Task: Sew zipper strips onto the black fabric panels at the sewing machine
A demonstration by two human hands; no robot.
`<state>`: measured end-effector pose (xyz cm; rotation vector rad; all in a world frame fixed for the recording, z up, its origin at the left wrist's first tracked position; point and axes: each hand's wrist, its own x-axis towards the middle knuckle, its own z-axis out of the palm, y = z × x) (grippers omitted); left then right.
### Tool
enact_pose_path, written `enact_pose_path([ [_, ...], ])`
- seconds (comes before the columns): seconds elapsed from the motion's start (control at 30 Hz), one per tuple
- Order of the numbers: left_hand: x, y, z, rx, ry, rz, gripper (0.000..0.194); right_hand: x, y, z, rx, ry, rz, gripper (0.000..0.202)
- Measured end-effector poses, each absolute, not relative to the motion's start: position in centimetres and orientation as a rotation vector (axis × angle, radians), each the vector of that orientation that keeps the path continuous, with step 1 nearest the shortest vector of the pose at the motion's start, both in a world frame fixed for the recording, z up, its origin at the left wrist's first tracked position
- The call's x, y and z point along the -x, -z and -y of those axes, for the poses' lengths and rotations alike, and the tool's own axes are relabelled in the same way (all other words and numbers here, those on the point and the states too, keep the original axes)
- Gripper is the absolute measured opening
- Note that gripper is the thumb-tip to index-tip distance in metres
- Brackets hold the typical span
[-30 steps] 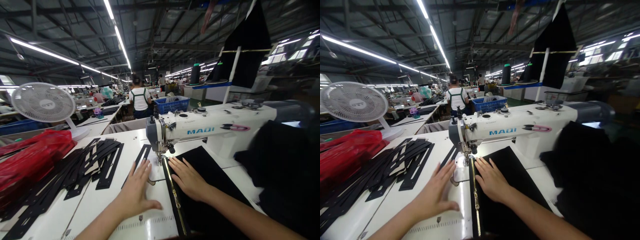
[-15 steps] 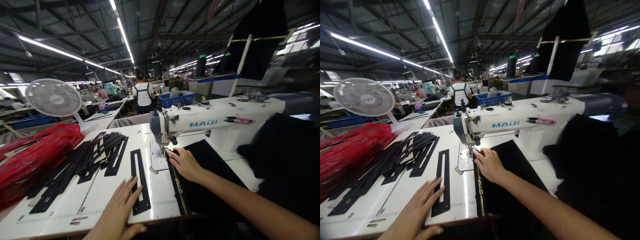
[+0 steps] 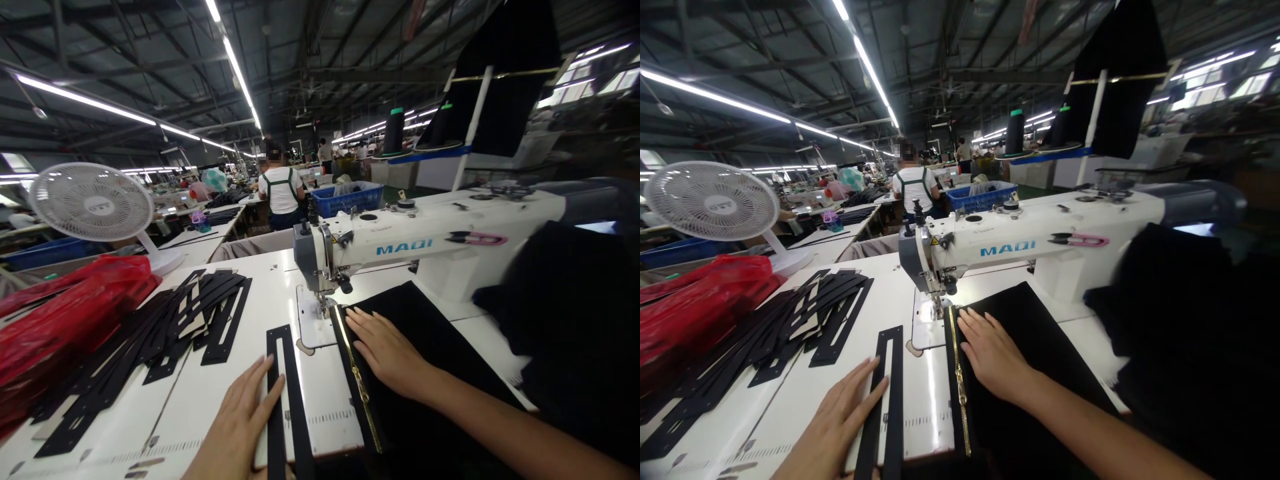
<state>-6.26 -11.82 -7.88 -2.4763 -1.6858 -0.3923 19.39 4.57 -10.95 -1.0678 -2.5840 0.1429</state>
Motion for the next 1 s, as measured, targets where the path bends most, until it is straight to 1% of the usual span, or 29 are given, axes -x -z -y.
enact_pose_path([
  [0.03,6.4,8.1,11.5,2.484,0.401,1.675,0.077,-19.4,11.0,-4.6,1.070,-0.141,2.596,0.046],
  [0.13,7.1,8.9,9.4,2.522,0.461,1.631,0.055,-19.4,11.1,-4.6,1.068,-0.140,2.626,0.047],
  [0.17,7.4,9.0,8.5,2.529,0.503,1.629,0.051,-19.4,11.1,-4.6,1.068,-0.141,2.629,0.048],
  [0.3,8.5,8.5,4.9,2.538,0.664,1.649,0.045,-18.8,11.0,-4.4,1.085,-0.134,2.627,0.048],
  [0.43,7.7,7.5,3.8,2.427,0.841,1.579,0.037,-18.2,10.7,-3.6,1.090,-0.152,2.629,0.048],
  [0.53,5.2,7.6,3.7,2.359,0.951,1.476,0.041,-18.0,10.5,-3.1,1.085,-0.160,2.639,0.048],
  [0.63,2.1,8.6,2.8,2.425,0.891,1.396,0.043,-18.2,10.4,-3.1,1.083,-0.150,2.647,0.048],
  [0.77,-0.2,9.6,0.6,2.499,0.616,1.462,0.037,-18.5,10.4,-3.2,1.035,-0.186,2.718,0.049],
  [0.83,-0.3,9.6,-0.2,2.517,0.514,1.474,0.039,-18.6,10.4,-3.1,1.029,-0.189,2.715,0.048],
  [1.0,0.4,9.4,-0.7,2.539,0.474,1.417,0.037,-18.5,10.5,-2.6,1.018,-0.164,2.607,0.047],
])
